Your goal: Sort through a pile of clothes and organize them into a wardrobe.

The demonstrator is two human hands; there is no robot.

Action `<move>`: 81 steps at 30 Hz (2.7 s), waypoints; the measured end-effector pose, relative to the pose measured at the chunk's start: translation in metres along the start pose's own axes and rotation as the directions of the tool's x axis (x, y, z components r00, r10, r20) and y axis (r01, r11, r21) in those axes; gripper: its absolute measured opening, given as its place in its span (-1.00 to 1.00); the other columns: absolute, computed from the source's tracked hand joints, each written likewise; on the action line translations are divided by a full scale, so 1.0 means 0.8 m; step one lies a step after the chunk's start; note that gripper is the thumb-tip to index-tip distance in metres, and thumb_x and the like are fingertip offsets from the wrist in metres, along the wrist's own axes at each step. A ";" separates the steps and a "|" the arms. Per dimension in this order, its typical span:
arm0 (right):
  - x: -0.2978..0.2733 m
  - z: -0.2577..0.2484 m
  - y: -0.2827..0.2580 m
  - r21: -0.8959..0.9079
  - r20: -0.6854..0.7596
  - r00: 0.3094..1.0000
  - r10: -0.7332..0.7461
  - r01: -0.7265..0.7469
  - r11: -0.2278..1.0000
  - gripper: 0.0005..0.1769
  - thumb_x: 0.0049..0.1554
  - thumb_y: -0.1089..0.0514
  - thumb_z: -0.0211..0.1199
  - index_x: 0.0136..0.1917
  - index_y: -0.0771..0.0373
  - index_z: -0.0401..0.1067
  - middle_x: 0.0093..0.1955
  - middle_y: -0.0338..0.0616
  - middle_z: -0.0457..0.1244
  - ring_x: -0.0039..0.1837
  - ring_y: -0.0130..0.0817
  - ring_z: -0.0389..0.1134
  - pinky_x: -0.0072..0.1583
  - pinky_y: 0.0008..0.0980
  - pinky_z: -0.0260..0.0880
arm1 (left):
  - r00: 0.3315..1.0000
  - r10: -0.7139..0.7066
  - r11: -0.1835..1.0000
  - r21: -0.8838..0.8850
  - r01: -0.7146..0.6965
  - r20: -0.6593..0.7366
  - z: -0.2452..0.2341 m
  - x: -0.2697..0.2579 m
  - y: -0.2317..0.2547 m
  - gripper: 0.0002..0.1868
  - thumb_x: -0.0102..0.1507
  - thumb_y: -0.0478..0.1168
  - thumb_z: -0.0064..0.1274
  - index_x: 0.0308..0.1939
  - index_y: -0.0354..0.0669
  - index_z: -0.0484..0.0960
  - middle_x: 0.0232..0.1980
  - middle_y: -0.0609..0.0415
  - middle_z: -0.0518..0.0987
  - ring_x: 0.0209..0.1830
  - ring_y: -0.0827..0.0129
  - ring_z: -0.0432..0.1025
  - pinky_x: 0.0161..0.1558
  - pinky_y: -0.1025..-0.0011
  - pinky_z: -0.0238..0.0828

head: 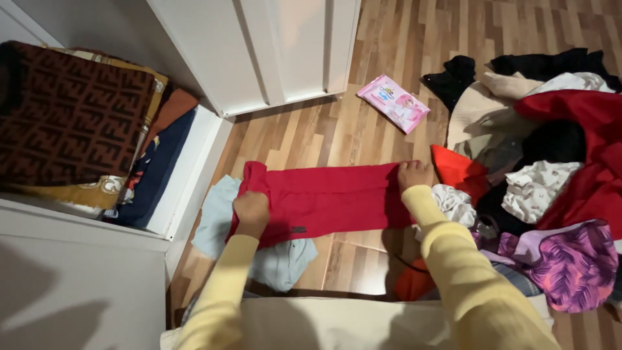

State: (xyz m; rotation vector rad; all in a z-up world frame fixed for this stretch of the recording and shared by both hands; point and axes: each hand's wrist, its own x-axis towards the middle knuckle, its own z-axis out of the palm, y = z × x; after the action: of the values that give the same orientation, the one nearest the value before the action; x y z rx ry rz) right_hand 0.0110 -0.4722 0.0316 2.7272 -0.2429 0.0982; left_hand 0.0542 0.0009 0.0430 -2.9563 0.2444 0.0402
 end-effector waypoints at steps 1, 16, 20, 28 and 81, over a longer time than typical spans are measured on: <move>-0.001 -0.005 -0.005 -0.002 0.004 1.000 -0.001 0.001 1.000 -0.74 0.22 0.10 0.00 0.05 0.08 0.50 0.09 -0.12 0.39 0.20 -0.18 0.38 0.22 0.02 0.23 | 1.000 0.002 1.000 -0.002 -0.002 0.004 -0.028 -0.004 0.004 -0.80 0.23 -0.27 -0.03 -0.37 0.01 0.73 -0.21 0.01 0.70 -0.21 0.16 0.64 -0.32 0.21 0.51; -0.069 -0.124 -0.134 0.441 0.167 0.982 -0.092 0.008 0.897 -0.08 0.22 -0.47 -0.14 0.67 -0.06 -0.18 0.73 -0.08 -0.31 0.70 -0.05 -0.29 0.52 0.35 -0.34 | 0.913 0.179 0.946 -0.191 -0.262 -0.366 -0.015 -0.014 0.008 -0.28 0.06 0.05 0.27 0.26 -0.14 0.57 0.38 -0.14 0.46 0.34 -0.08 0.34 0.38 -0.31 -0.06; -0.066 -0.077 -0.088 0.449 0.073 0.997 0.000 -0.032 0.893 -0.05 0.23 -0.52 -0.22 0.69 -0.02 -0.20 0.74 -0.07 -0.31 0.71 -0.03 -0.31 0.54 0.33 -0.42 | 0.962 0.094 0.959 -0.236 -0.157 -0.257 -0.006 -0.010 0.010 -0.18 0.04 0.11 0.31 0.34 -0.04 0.50 0.46 -0.07 0.38 0.40 -0.02 0.31 0.44 -0.32 -0.14; -0.082 -0.052 -0.027 0.373 0.042 0.945 0.325 -0.317 0.872 0.07 0.24 -0.56 -0.24 0.68 0.24 -0.16 0.76 0.05 -0.29 0.74 -0.02 -0.33 0.55 0.36 -0.48 | 0.971 0.079 0.968 -0.214 -0.128 -0.225 -0.001 -0.010 0.013 -0.20 0.08 0.12 0.28 0.37 -0.02 0.48 0.50 -0.02 0.35 0.43 -0.01 0.28 0.44 -0.30 -0.13; -0.085 -0.298 -0.288 0.713 -0.289 0.868 -0.404 0.477 0.513 -0.67 -0.16 0.22 0.38 -0.10 0.22 0.39 -0.05 0.00 0.23 0.05 0.06 0.25 0.06 0.01 0.22 | 0.901 -0.334 -0.716 -0.696 -0.052 0.276 0.043 0.095 -0.037 -0.78 0.22 -0.36 0.00 -0.07 -0.26 0.39 -0.19 -0.02 0.68 -0.31 0.37 0.63 -0.22 0.44 0.65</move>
State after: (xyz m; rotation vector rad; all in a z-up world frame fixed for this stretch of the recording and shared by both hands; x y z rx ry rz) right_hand -0.0214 -0.1585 0.1550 3.5191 0.7220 0.2162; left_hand 0.1337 0.0237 0.0114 -4.9261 -1.8024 -0.4713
